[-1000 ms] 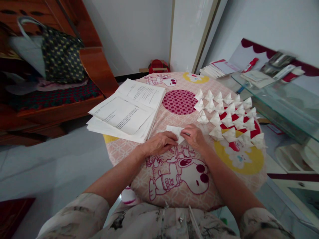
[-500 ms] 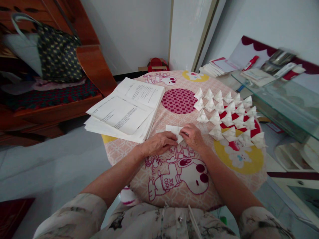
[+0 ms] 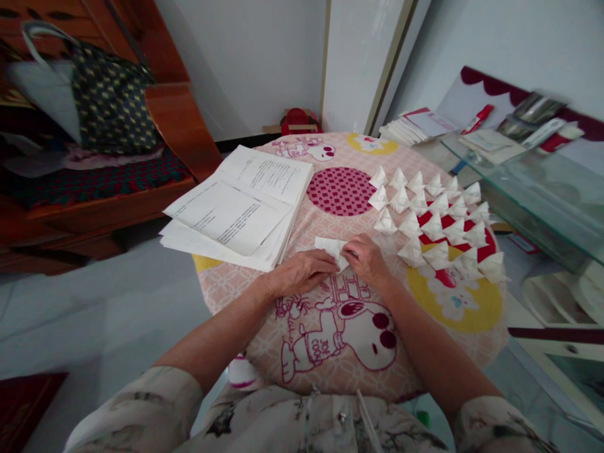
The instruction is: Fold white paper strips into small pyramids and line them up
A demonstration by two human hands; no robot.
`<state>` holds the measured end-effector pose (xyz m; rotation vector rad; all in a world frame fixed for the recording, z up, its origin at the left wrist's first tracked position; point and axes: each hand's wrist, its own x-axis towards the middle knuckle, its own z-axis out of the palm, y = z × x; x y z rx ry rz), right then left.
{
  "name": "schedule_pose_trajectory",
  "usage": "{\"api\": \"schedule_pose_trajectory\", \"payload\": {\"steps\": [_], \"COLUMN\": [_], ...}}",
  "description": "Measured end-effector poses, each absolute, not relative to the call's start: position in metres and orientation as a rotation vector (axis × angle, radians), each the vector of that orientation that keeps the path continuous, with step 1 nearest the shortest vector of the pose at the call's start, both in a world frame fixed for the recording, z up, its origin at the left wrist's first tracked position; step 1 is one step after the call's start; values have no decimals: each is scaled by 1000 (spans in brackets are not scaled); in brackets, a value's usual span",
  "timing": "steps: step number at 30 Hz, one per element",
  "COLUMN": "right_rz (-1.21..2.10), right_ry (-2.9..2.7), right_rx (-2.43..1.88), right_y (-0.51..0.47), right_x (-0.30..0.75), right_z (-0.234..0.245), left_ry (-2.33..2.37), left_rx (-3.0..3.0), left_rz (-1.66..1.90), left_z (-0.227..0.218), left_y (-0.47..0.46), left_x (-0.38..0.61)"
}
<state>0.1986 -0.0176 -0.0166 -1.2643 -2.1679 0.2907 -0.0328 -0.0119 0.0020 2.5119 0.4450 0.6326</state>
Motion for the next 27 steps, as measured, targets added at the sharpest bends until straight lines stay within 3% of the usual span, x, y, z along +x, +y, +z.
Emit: {"api": "schedule_pose_trajectory", "payload": {"steps": [8, 27], "right_rz": [304, 356], "right_ry": [-2164, -2118], "right_rx": [-1278, -1355], "right_y": [-18, -15], "right_x": [197, 198], "right_z": [-13, -15], "left_ry": [466, 445], "left_rx": [2682, 2665], "left_rz": [433, 477], "left_z": [13, 5], "left_y": [-17, -15], "left_x": [-29, -31]}}
